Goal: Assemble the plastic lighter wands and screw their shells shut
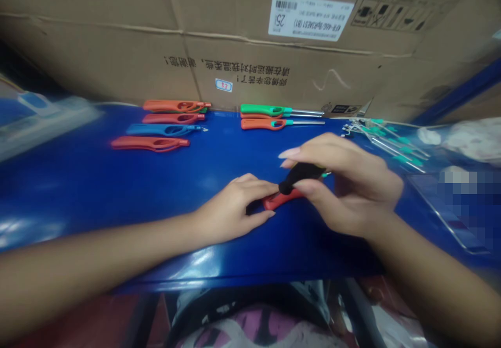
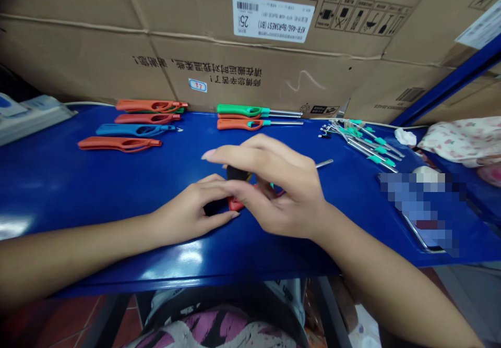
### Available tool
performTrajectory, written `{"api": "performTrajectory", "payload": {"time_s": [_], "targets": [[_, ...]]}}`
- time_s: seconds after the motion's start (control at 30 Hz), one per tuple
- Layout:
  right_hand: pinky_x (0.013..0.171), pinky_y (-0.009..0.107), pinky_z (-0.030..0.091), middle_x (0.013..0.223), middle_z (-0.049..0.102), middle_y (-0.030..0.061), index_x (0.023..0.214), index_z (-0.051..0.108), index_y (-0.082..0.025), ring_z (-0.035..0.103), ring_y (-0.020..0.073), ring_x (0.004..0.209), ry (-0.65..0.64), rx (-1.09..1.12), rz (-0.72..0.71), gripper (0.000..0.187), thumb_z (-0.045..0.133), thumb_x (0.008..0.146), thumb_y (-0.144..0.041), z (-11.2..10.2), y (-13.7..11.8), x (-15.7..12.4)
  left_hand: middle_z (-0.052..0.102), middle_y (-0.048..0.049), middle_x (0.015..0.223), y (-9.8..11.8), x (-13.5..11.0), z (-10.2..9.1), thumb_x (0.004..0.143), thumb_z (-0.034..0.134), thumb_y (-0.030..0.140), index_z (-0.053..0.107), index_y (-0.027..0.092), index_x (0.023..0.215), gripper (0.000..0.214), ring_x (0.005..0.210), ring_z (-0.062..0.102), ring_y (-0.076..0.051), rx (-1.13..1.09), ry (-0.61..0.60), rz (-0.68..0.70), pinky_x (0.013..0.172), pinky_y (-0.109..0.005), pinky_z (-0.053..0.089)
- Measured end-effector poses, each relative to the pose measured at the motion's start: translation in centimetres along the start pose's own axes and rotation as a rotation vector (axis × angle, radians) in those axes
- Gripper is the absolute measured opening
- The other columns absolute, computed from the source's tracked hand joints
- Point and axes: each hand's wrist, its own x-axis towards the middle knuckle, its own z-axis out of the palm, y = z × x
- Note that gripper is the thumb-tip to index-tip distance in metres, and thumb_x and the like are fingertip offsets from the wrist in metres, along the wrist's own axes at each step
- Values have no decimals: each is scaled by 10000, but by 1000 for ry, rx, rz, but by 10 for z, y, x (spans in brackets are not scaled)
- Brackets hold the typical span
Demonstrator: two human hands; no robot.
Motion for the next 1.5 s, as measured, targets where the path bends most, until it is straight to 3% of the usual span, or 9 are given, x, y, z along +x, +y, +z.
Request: {"api": "performTrajectory", "payload": {"time_s": [0.1,0.27,0.47,0.63,0.83,1.0,1.17,1.37,1.5], "targets": [[598,287,533,778,709,20,1059,722,-198,585,146,625,92,-147,-28,201,750,865,-242,1,0,-1,716,-53,1187,0,0,0,887,692,200,696,212,1164,278,1040,624,-219,-4,-3,9,966,-390,486],[694,340,584,1090,731,61,1355,592,-263,680,173,796,-5,-24,148,355,439,1035,-240,3,-1,-2,727,-64,1140,-1,0,0,899,685,224,642,180,1268,374,1019,617,-214,1,-9,12,946,-381,491],[633,303,560,854,738,28,1140,715,-247,640,167,703,79,-95,-6,251,722,893,-292,1,2,-2,719,-55,1138,-1,-1,0,894,691,220,684,206,1176,283,1034,623,-216,10,-4,12,961,-387,482],[734,352,594,1106,725,75,1387,568,-243,686,184,848,-90,62,83,372,410,1052,-277,0,-1,-4,726,-47,1097,1,0,-1,898,672,204,687,202,1139,242,1006,629,-217,11,-19,6,951,-387,484],[639,293,563,820,706,29,1165,692,-244,641,164,709,-18,-100,-28,249,690,919,-283,-3,-4,-2,721,-51,1137,2,1,-1,883,682,190,704,211,1116,235,1047,630,-218,7,-12,1,956,-385,491],[730,354,589,1068,718,78,1350,585,-241,677,197,877,-76,-23,76,348,449,1031,-268,-1,-2,-3,729,-58,1134,0,0,0,895,679,223,690,209,1179,285,1002,629,-221,18,-10,-1,938,-399,502],[625,288,550,819,692,22,1127,699,-216,627,159,706,-17,-39,-22,245,711,898,-303,-3,-1,-1,723,-58,1129,0,0,-1,884,684,200,710,208,1090,208,1042,633,-227,12,-9,1,975,-406,486],[733,357,588,1063,734,79,1326,616,-232,685,194,843,-101,78,49,345,440,1031,-264,-3,-3,-2,729,-52,1085,1,1,-1,888,677,200,697,209,1130,243,998,638,-221,6,-13,7,935,-391,492],[683,315,582,890,737,52,1188,694,-231,669,181,758,-21,20,-14,264,662,927,-261,-2,-1,0,726,-53,1107,1,0,-1,890,680,206,702,213,1125,236,1016,637,-221,18,-14,0,949,-391,492]]}}
